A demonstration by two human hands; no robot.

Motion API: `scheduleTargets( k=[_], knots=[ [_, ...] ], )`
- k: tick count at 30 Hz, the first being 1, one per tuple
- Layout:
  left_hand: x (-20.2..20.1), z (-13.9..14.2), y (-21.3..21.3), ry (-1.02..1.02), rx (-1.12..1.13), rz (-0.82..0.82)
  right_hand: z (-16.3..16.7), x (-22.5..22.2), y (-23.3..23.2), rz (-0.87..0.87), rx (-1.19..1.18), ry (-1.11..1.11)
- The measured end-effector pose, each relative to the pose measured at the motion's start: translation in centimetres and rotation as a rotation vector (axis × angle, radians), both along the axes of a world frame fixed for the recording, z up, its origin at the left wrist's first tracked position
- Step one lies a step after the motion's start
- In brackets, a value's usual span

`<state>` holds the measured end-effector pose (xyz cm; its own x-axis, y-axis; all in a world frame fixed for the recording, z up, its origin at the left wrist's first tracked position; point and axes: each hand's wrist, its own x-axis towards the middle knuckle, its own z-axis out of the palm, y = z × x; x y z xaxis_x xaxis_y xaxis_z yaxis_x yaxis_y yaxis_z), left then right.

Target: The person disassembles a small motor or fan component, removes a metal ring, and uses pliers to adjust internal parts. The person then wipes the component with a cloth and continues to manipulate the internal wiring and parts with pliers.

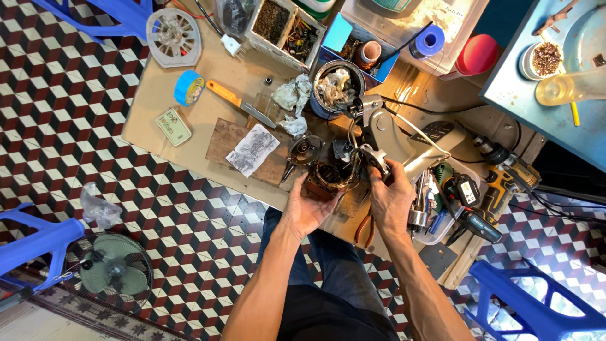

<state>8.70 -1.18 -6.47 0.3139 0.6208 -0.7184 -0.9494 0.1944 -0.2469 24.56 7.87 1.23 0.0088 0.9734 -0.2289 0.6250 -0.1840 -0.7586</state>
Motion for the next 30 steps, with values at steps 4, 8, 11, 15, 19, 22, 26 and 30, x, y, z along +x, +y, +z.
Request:
scheduleTargets(
  k=[4, 8, 11, 15, 19, 22, 26, 30],
  knots=[
    [0.6, 0.1, -0.6, 0.123, -0.133, -0.005, 1.9, -0.2, 2.4, 0.068, -0.224, -0.094],
    [2.2, 0.5, -1.0, 0.203, -0.037, 0.041, 3.7, 0.3, 4.8, 0.104, -0.464, 0.089],
    [2.6, 0.7, -0.6, 0.242, -0.053, -0.006, 4.1, 1.3, 4.9, 0.127, -0.449, 0.017],
    [2.4, 0.5, 0.3, 0.266, 0.023, -0.008, 2.9, 2.1, 3.4, 0.097, -0.337, 0.112],
    [2.3, 0.6, 0.3, 0.297, -0.037, -0.012, 1.6, 2.6, 2.7, 0.087, -0.324, 0.215],
    [2.3, 1.1, -0.1, 0.4, -0.137, -0.014, 1.5, 2.7, 2.7, 0.12, -0.351, 0.116],
    [2.5, 1.7, -0.4, 0.718, -0.291, 0.015, 1.9, 2.6, 2.8, 0.185, -0.313, 0.117],
    [2.8, 2.2, -0.3, 0.905, -0.236, -0.163, 2.4, 2.8, 2.5, 0.226, -0.289, -0.04]
  ],
)
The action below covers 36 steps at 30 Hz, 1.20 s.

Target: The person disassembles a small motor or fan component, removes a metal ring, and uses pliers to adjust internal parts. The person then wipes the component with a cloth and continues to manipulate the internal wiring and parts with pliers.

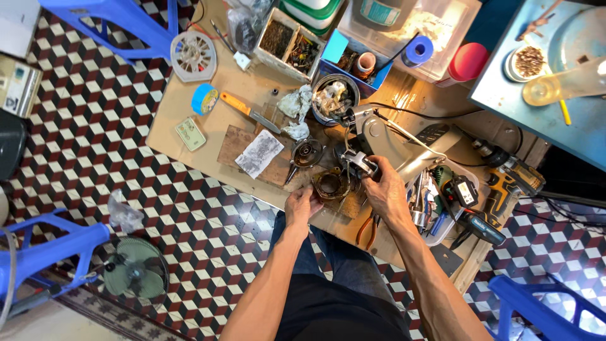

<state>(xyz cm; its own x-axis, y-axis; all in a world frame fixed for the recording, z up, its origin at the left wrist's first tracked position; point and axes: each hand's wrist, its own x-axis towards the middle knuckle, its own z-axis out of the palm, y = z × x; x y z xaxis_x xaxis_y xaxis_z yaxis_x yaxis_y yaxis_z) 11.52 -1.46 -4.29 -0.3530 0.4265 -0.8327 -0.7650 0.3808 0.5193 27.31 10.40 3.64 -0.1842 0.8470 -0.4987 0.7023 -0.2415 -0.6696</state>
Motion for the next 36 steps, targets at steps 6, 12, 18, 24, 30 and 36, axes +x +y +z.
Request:
scheduleTargets(
  k=[6, 12, 18, 24, 30, 36],
  knots=[
    [-0.6, 2.7, -1.2, 0.232, -0.067, -0.355, 0.9, 0.8, -0.2, -0.007, 0.04, 0.033],
    [-1.8, 10.0, 4.2, 1.157, 0.591, -0.782, 1.1, 1.2, -0.3, 0.087, 0.157, 0.013],
    [-2.8, 12.8, 12.2, 1.176, 0.601, -1.569, 2.1, 0.1, -0.7, 0.078, 0.353, -0.003],
    [-4.4, 11.4, 10.3, 0.864, 0.435, -1.399, 2.8, -0.7, -5.0, -0.546, 0.33, 0.265],
    [-3.9, 10.6, 7.8, 0.946, 0.529, -1.311, 0.4, -4.6, -9.2, -0.958, 0.209, 0.579],
    [-3.9, 10.0, 8.2, 1.05, 0.705, -1.393, -0.8, -5.5, -10.0, -1.261, 0.158, 0.555]
  ],
)
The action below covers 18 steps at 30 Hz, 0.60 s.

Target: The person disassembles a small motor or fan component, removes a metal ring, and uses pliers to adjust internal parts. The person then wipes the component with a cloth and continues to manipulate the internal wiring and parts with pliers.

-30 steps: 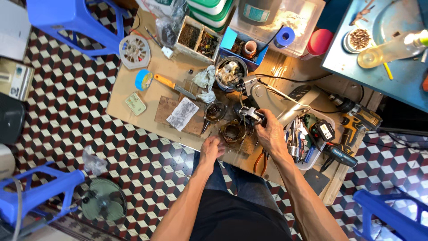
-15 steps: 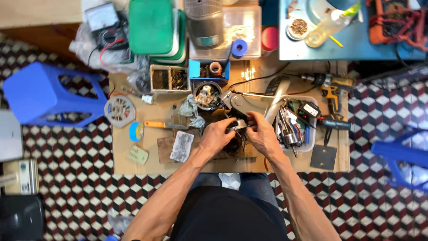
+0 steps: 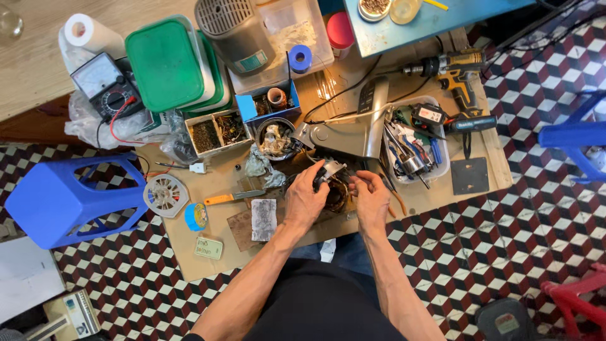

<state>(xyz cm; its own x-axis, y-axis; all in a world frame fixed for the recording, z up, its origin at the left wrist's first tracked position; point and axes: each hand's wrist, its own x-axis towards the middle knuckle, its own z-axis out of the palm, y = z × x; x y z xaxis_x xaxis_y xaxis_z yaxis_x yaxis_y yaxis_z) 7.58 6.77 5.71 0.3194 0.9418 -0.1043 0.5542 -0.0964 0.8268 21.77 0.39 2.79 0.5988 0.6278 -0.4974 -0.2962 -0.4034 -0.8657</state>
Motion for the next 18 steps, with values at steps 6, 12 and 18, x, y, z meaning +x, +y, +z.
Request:
scheduleTargets(
  k=[6, 12, 18],
  knots=[
    [0.4, -0.2, -0.6, -0.012, 0.071, -0.111, -0.5, 2.0, 0.6, 0.013, 0.0, 0.095],
    [0.2, 0.3, -2.8, -0.005, 0.169, -0.183, -0.6, 3.1, 1.8, 0.108, -0.012, 0.2],
    [0.2, -0.3, -3.9, 0.038, 0.277, -0.348, -1.7, 2.2, 1.1, 0.011, 0.026, 0.467]
  ],
)
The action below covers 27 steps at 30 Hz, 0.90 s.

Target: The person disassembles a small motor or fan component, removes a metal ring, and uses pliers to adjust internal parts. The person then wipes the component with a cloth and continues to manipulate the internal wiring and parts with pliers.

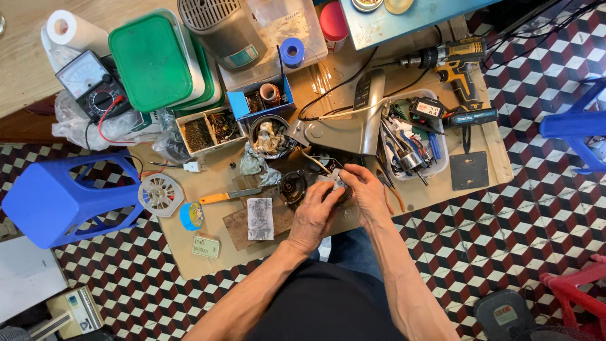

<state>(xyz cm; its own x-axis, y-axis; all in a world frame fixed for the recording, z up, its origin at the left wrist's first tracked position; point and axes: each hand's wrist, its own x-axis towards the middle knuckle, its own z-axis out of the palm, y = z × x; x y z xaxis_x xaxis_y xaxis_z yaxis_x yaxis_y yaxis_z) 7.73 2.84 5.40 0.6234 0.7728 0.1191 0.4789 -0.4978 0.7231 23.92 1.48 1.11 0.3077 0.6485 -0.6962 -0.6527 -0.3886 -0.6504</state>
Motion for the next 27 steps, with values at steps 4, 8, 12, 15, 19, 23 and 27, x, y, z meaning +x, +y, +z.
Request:
scheduleTargets(
  k=[4, 8, 12, 15, 19, 23, 27],
  knots=[
    [-0.3, -0.2, 0.0, -0.015, 0.041, -0.073, -1.0, -0.3, -0.6, -0.04, 0.061, 0.044],
    [-1.7, -0.2, 0.0, -0.109, -0.013, 0.054, -1.7, 0.3, -1.0, -0.085, 0.069, 0.168],
    [-2.6, -1.9, 1.3, -0.106, -0.427, 0.358, -1.9, 0.9, -1.2, -0.019, 0.082, 0.162],
    [-2.3, -3.6, 2.1, -0.178, -0.743, 0.381, -2.1, 1.1, -1.1, 0.008, 0.09, 0.173],
    [-1.5, -4.9, 1.6, -0.114, -0.815, 0.404, -2.4, 1.4, -1.0, 0.033, 0.086, 0.197],
    [-1.4, -5.7, 1.1, -0.053, -0.834, 0.444, -2.5, 1.8, -0.8, 0.018, 0.078, 0.223],
    [-1.1, -6.9, 1.2, -0.407, -1.074, 0.481, -2.5, 2.1, -0.4, 0.05, 0.035, 0.178]
  ],
)
